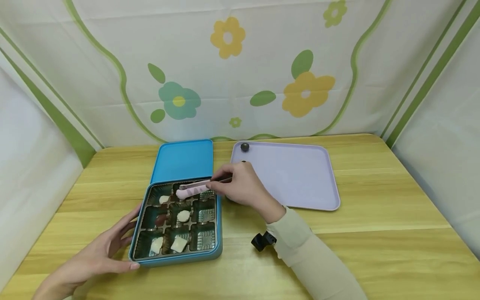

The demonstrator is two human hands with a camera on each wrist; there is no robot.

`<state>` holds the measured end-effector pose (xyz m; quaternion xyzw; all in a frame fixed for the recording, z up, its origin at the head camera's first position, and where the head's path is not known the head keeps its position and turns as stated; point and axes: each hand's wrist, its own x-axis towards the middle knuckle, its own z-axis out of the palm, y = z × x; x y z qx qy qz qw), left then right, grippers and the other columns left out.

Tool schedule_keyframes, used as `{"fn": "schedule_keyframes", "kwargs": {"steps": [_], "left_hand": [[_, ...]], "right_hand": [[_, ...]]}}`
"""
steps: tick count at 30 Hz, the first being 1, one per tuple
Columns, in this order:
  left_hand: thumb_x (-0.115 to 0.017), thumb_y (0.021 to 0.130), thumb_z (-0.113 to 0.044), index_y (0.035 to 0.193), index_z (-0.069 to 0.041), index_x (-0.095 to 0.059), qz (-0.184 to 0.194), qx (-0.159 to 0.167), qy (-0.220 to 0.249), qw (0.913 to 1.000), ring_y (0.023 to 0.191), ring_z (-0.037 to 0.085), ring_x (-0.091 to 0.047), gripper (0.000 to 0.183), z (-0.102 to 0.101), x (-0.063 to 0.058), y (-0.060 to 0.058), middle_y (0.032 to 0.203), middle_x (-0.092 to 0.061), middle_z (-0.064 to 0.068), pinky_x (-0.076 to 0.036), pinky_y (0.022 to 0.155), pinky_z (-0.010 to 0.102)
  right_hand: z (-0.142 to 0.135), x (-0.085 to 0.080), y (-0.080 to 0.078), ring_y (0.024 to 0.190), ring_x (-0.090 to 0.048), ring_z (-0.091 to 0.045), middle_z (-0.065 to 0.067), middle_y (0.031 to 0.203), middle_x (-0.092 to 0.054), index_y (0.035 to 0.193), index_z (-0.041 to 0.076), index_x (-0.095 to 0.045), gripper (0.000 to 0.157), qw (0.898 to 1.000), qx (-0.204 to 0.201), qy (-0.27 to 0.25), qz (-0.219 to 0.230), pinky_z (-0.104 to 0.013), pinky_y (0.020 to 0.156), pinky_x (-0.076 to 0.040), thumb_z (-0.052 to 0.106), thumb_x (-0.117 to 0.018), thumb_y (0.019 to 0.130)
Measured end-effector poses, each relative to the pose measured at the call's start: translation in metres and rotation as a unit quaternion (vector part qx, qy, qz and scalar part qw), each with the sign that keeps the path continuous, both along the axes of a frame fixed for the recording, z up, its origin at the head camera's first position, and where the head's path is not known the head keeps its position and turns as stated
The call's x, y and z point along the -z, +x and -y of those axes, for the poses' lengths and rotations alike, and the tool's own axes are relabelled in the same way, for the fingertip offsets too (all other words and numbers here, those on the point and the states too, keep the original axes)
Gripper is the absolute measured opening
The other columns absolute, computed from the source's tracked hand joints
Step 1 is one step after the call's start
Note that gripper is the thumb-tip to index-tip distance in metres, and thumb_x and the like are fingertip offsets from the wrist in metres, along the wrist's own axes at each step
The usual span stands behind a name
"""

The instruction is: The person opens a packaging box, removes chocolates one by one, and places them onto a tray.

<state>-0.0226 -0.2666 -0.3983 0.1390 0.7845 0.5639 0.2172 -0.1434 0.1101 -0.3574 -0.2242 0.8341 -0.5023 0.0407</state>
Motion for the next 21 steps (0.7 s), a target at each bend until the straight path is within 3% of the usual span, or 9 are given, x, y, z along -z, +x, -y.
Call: {"fn": "schedule_keyframes", "kwargs": {"steps": [3,6,7,15,21], "left_hand": [[-0.086,0.088,-0.008,0.174,-0.038,-0.007,0.011,-0.005,-0.002,0.9999,0.155,0.025,-0.042,0.12,-0.0002,-0.0002,0.0011,0.178,-0.009,0.029,-0.048,0.106,0.018],[-0.086,0.089,-0.008,0.174,-0.038,-0.007,0.018,-0.008,-0.002,0.9998,0.154,0.06,-0.029,0.12,-0.0006,-0.0006,0.0014,0.178,-0.008,0.029,-0.049,0.105,0.018],[-0.086,0.089,-0.008,0.174,-0.039,-0.007,0.02,-0.009,-0.002,0.9998,0.153,0.065,-0.026,0.12,-0.0005,-0.0007,0.0014,0.178,-0.008,0.029,-0.049,0.104,0.018],[-0.085,0.09,-0.007,0.174,-0.037,-0.007,0.02,-0.005,0.003,0.9998,0.152,0.069,-0.024,0.119,-0.0007,-0.0018,0.0006,0.177,-0.007,0.03,-0.05,0.103,0.018],[-0.085,0.09,-0.008,0.174,-0.038,-0.007,0.021,-0.007,-0.001,0.9998,0.151,0.069,-0.026,0.119,-0.002,-0.0018,-0.0006,0.177,-0.008,0.03,-0.05,0.103,0.019]], "right_hand": [[-0.0013,0.0022,0.0019,0.07,-0.076,-0.011,-0.002,0.084,-0.08,0.098,0.012,-0.084,0.008,1.0,0.009,-0.014,0.011,-0.027,0.073,-0.063,0.017,-0.086,0.093],[-0.0024,0.0036,0.0031,0.072,-0.078,-0.016,-0.005,0.09,-0.081,0.099,0.011,-0.084,0.009,0.999,0.016,-0.035,0.034,-0.029,0.072,-0.064,0.015,-0.086,0.092],[-0.0026,0.004,0.0034,0.072,-0.079,-0.019,-0.007,0.092,-0.081,0.1,0.01,-0.084,0.009,0.998,0.017,-0.042,0.043,-0.03,0.072,-0.065,0.015,-0.086,0.092],[-0.0032,0.0081,0.0029,0.075,-0.08,-0.028,-0.011,0.093,-0.081,0.102,0.009,-0.084,0.01,0.995,0.025,-0.066,0.075,-0.034,0.07,-0.066,0.013,-0.085,0.093],[-0.008,0.0099,0.0028,0.074,-0.079,-0.021,-0.012,0.095,-0.08,0.105,0.005,-0.084,0.014,0.991,0.036,-0.088,0.09,-0.036,0.071,-0.067,0.013,-0.085,0.093]]}}
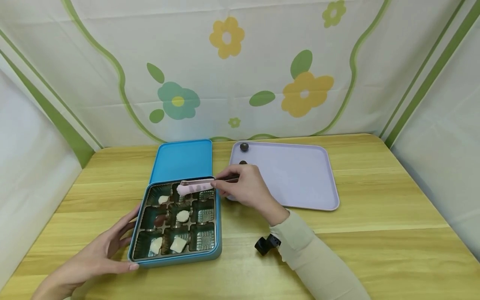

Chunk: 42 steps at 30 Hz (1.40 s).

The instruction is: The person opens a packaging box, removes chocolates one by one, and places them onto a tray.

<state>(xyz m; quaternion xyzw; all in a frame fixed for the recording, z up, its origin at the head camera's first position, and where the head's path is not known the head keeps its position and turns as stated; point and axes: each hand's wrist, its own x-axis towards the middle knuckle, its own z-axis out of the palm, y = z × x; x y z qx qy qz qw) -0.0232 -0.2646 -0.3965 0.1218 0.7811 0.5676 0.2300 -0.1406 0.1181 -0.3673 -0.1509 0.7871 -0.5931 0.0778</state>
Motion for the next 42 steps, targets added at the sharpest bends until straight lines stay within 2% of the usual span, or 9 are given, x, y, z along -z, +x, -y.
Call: {"fn": "schedule_keyframes", "kwargs": {"steps": [5,10,16,19,25,30,36,39,42], "left_hand": [[-0.086,0.089,-0.008,0.174,-0.037,-0.007,0.003,0.0,0.003,1.0,0.152,0.068,-0.026,0.12,0.0,0.0,0.0,0.178,-0.007,0.029,-0.051,0.103,0.02],[-0.086,0.089,-0.009,0.174,-0.039,-0.007,0.003,-0.005,-0.01,0.9999,0.152,0.064,-0.026,0.12,0.002,-0.001,0.001,0.178,-0.009,0.027,-0.05,0.103,0.019],[-0.086,0.09,-0.01,0.174,-0.041,-0.006,0.008,-0.003,-0.017,0.9998,0.153,0.063,-0.027,0.12,0.004,0.0,0.001,0.179,-0.009,0.025,-0.051,0.103,0.018],[-0.086,0.09,-0.01,0.173,-0.041,-0.006,0.008,-0.001,-0.018,0.9998,0.154,0.062,-0.026,0.12,0.003,0.001,0.0,0.179,-0.009,0.025,-0.05,0.104,0.018],[-0.086,0.09,-0.01,0.173,-0.041,-0.007,0.003,-0.001,-0.02,0.9998,0.153,0.056,-0.031,0.119,0.004,0.002,0.0,0.179,-0.009,0.024,-0.05,0.104,0.018],[-0.086,0.09,-0.01,0.174,-0.041,-0.006,0.005,-0.001,-0.019,0.9998,0.153,0.062,-0.028,0.119,0.003,0.001,0.0,0.179,-0.008,0.025,-0.05,0.103,0.018],[-0.086,0.09,-0.01,0.174,-0.041,-0.006,0.004,-0.001,-0.016,0.9999,0.153,0.065,-0.026,0.12,0.001,0.001,0.0,0.178,-0.008,0.026,-0.05,0.103,0.018],[-0.086,0.09,-0.01,0.174,-0.04,-0.006,-0.001,0.001,-0.015,0.9999,0.153,0.065,-0.026,0.119,0.001,0.001,-0.001,0.178,-0.008,0.026,-0.05,0.103,0.018],[-0.086,0.09,-0.01,0.174,-0.04,-0.006,-0.008,0.003,-0.016,0.9998,0.154,0.054,-0.033,0.119,0.001,0.001,-0.001,0.178,-0.01,0.026,-0.05,0.103,0.018]], "right_hand": [[-0.01,0.002,0.0,0.074,-0.078,-0.019,-0.017,0.097,-0.08,0.108,0.004,-0.083,0.017,1.0,0.018,-0.02,0.015,-0.036,0.073,-0.066,0.015,-0.083,0.095],[-0.023,0.007,-0.001,0.074,-0.078,-0.017,-0.027,0.099,-0.079,0.112,-0.002,-0.08,0.021,0.994,0.057,-0.073,0.052,-0.038,0.075,-0.067,0.012,-0.081,0.097],[-0.039,0.014,-0.005,0.075,-0.078,-0.014,-0.004,0.092,-0.081,0.116,-0.007,-0.077,0.026,0.987,0.101,-0.102,0.071,-0.032,0.075,-0.066,0.011,-0.081,0.097],[-0.049,0.017,-0.006,0.074,-0.078,-0.012,0.001,0.087,-0.081,0.118,-0.008,-0.077,0.028,0.984,0.119,-0.106,0.076,-0.031,0.075,-0.066,0.011,-0.081,0.097],[-0.073,0.022,-0.008,0.075,-0.078,-0.009,-0.001,0.088,-0.082,0.116,-0.011,-0.075,0.031,0.977,0.145,-0.132,0.083,-0.028,0.075,-0.066,0.013,-0.081,0.097],[-0.092,0.028,-0.011,0.075,-0.078,-0.009,-0.007,0.095,-0.084,0.112,-0.006,-0.078,0.025,0.972,0.171,-0.14,0.082,-0.027,0.075,-0.066,0.014,-0.083,0.096],[-0.113,0.029,-0.016,0.073,-0.078,-0.008,-0.002,0.089,-0.083,0.106,0.003,-0.081,0.016,0.962,0.214,-0.144,0.088,-0.025,0.074,-0.065,0.015,-0.083,0.096],[-0.123,0.027,-0.018,0.073,-0.078,-0.007,0.001,0.085,-0.082,0.107,0.002,-0.079,0.019,0.957,0.235,-0.145,0.089,-0.024,0.075,-0.065,0.017,-0.084,0.095],[-0.131,0.025,-0.021,0.073,-0.077,-0.007,0.001,0.084,-0.082,0.108,0.001,-0.077,0.023,0.951,0.263,-0.141,0.086,-0.024,0.075,-0.065,0.018,-0.085,0.095]]}}
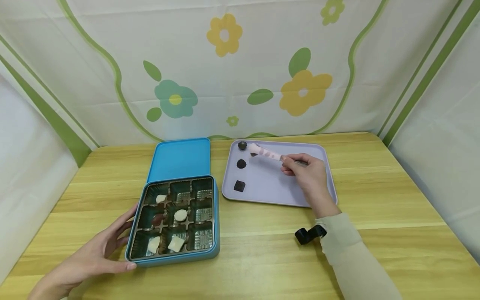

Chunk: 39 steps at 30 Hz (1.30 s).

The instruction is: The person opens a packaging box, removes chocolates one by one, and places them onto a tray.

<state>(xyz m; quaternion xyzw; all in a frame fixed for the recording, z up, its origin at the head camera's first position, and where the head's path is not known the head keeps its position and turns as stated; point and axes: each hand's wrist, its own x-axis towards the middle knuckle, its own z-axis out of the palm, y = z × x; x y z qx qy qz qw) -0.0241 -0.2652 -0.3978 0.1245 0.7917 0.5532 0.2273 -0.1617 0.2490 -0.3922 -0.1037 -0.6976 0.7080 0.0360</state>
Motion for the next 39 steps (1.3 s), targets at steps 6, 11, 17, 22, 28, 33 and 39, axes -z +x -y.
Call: {"fn": "schedule_keyframes", "kwargs": {"steps": [6,11,17,22,28,33,39], "left_hand": [[-0.086,0.09,-0.009,0.174,-0.038,-0.008,-0.013,0.002,0.003,0.9999,0.138,-0.015,-0.045,0.119,0.001,0.0,0.0,0.178,-0.01,0.027,-0.048,0.105,0.016],[-0.087,0.089,-0.01,0.174,-0.039,-0.007,-0.018,0.0,-0.003,0.9998,0.153,0.021,-0.045,0.12,0.0,0.0,0.001,0.178,-0.011,0.028,-0.048,0.105,0.016],[-0.087,0.088,-0.01,0.174,-0.038,-0.006,-0.018,0.001,0.0,0.9998,0.15,0.069,-0.028,0.122,-0.001,0.0,0.0,0.177,-0.008,0.031,-0.047,0.105,0.016],[-0.088,0.088,-0.009,0.174,-0.038,-0.005,-0.019,0.001,0.002,0.9998,0.151,0.068,-0.027,0.123,-0.001,-0.001,0.0,0.177,-0.008,0.032,-0.047,0.106,0.016],[-0.088,0.088,-0.01,0.174,-0.038,-0.005,-0.02,0.002,0.0,0.9998,0.15,0.069,-0.027,0.123,-0.001,-0.001,0.0,0.177,-0.006,0.031,-0.046,0.105,0.015],[-0.088,0.088,-0.01,0.174,-0.038,-0.005,-0.022,0.003,-0.001,0.9997,0.151,0.067,-0.027,0.122,-0.001,-0.001,0.0,0.177,-0.008,0.031,-0.046,0.106,0.015],[-0.088,0.088,-0.01,0.174,-0.039,-0.006,-0.025,0.001,-0.007,0.9997,0.151,0.064,-0.028,0.122,-0.001,-0.001,0.001,0.177,-0.01,0.03,-0.047,0.106,0.015]], "right_hand": [[-0.012,0.0,-0.005,0.071,-0.077,-0.006,0.003,0.08,-0.08,0.103,0.005,-0.078,0.015,0.998,0.057,-0.008,0.02,-0.021,0.072,-0.064,0.016,-0.085,0.094],[-0.016,0.001,-0.008,0.069,-0.075,-0.004,0.006,0.076,-0.077,0.103,0.006,-0.077,0.015,0.996,0.081,0.005,0.044,-0.02,0.071,-0.063,0.017,-0.083,0.096],[-0.021,0.002,-0.011,0.065,-0.075,-0.005,0.006,0.075,-0.077,0.103,0.004,-0.078,0.014,0.993,0.104,0.004,0.051,-0.02,0.07,-0.063,0.015,-0.083,0.095],[-0.025,0.002,-0.011,0.064,-0.074,-0.005,0.007,0.074,-0.076,0.108,0.001,-0.079,0.019,0.991,0.117,0.006,0.058,-0.02,0.068,-0.063,0.015,-0.083,0.096],[-0.026,0.002,-0.011,0.064,-0.074,-0.004,0.008,0.073,-0.076,0.105,0.004,-0.079,0.016,0.991,0.117,0.013,0.07,-0.019,0.069,-0.062,0.017,-0.083,0.096],[-0.027,0.002,-0.012,0.063,-0.073,-0.004,0.007,0.072,-0.075,0.1,0.007,-0.079,0.01,0.99,0.124,0.017,0.069,-0.018,0.067,-0.062,0.017,-0.082,0.097],[-0.029,0.003,-0.012,0.063,-0.073,-0.004,0.007,0.071,-0.075,0.102,0.007,-0.08,0.013,0.989,0.129,0.019,0.074,-0.019,0.067,-0.062,0.019,-0.082,0.096]]}}
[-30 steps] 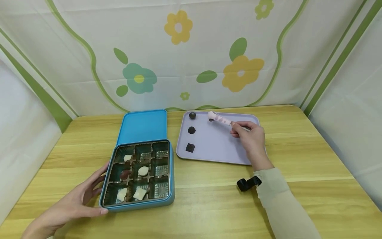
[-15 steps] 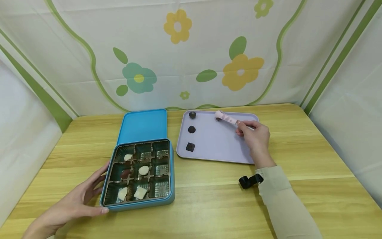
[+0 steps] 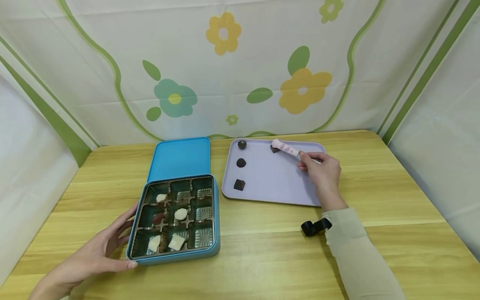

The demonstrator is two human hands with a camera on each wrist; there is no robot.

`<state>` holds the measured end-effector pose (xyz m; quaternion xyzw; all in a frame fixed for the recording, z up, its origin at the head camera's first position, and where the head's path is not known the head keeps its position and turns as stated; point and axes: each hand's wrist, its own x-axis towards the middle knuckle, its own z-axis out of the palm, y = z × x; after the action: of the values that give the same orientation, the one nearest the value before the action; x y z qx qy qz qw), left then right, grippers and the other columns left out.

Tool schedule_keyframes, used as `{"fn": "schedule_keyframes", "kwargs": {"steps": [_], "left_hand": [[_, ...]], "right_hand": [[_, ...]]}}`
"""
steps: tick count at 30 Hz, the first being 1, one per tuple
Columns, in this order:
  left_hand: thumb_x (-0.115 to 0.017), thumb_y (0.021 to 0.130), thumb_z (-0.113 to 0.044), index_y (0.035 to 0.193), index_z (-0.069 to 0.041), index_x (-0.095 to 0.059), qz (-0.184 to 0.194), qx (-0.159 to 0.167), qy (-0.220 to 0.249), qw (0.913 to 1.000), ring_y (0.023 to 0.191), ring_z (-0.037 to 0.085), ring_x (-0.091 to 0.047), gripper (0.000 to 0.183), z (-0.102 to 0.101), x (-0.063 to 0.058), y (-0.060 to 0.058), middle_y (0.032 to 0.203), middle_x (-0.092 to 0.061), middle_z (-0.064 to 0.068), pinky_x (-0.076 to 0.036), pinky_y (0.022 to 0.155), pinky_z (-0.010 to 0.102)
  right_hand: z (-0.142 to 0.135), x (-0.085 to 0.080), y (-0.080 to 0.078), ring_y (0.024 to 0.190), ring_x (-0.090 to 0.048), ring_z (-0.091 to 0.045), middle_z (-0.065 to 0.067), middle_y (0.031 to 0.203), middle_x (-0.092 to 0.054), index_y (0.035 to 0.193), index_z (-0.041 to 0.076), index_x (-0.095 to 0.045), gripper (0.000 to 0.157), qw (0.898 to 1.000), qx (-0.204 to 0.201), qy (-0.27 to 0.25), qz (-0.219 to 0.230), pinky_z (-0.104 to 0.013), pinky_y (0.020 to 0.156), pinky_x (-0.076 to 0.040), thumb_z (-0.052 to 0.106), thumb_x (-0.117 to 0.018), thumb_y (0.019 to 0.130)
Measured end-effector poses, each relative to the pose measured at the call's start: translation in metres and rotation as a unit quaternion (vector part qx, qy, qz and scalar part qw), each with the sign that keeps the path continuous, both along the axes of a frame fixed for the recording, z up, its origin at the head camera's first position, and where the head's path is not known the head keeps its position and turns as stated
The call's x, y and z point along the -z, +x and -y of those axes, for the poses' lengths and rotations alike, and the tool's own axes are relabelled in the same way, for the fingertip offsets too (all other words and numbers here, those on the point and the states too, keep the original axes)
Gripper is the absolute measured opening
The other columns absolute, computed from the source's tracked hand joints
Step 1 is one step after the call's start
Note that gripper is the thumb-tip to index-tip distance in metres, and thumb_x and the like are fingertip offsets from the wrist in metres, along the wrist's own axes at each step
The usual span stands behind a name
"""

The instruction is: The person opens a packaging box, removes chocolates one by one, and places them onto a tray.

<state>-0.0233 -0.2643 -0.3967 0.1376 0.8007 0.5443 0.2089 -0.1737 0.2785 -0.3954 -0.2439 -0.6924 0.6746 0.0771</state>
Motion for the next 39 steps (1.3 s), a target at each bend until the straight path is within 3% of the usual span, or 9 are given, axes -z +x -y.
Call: {"fn": "schedule_keyframes", "kwargs": {"steps": [6,14,26,39], "left_hand": [[-0.088,0.088,-0.01,0.174,-0.038,-0.007,-0.005,0.0,-0.002,1.0,0.151,0.051,-0.034,0.121,0.0007,0.0009,0.0003,0.178,-0.011,0.029,-0.046,0.107,0.015],[-0.087,0.089,-0.009,0.174,-0.038,-0.006,0.008,0.001,0.01,0.9999,0.15,0.069,-0.028,0.121,-0.0003,-0.0001,-0.0001,0.177,-0.008,0.032,-0.047,0.104,0.016],[-0.087,0.09,-0.012,0.173,-0.041,-0.007,0.035,-0.008,-0.006,0.9993,0.151,0.067,-0.03,0.119,-0.0002,-0.0003,-0.0011,0.178,-0.008,0.027,-0.048,0.102,0.015],[-0.087,0.089,-0.01,0.174,-0.04,-0.007,0.027,-0.007,0.002,0.9996,0.15,0.068,-0.031,0.119,-0.0002,-0.0007,-0.0007,0.179,-0.006,0.027,-0.049,0.102,0.016]], "right_hand": [[-0.0012,-0.0008,-0.0001,0.065,-0.074,-0.004,0.009,0.073,-0.076,0.113,0.003,-0.079,0.025,1.0,0.007,0.014,0.007,-0.019,0.068,-0.062,0.019,-0.084,0.096],[-0.0046,-0.0021,0.0008,0.065,-0.074,-0.004,0.011,0.074,-0.077,0.101,0.011,-0.08,0.011,1.0,0.016,0.02,-0.002,-0.018,0.067,-0.061,0.019,-0.085,0.095],[-0.0032,-0.0034,0.0033,0.067,-0.075,-0.003,0.013,0.076,-0.076,0.105,0.011,-0.077,0.017,1.0,0.005,0.028,-0.003,-0.018,0.069,-0.061,0.021,-0.085,0.094],[-0.0046,-0.0039,0.0037,0.069,-0.075,-0.002,0.018,0.076,-0.075,0.114,0.009,-0.074,0.025,0.998,-0.005,0.068,0.008,-0.016,0.07,-0.061,0.024,-0.082,0.097]]}}
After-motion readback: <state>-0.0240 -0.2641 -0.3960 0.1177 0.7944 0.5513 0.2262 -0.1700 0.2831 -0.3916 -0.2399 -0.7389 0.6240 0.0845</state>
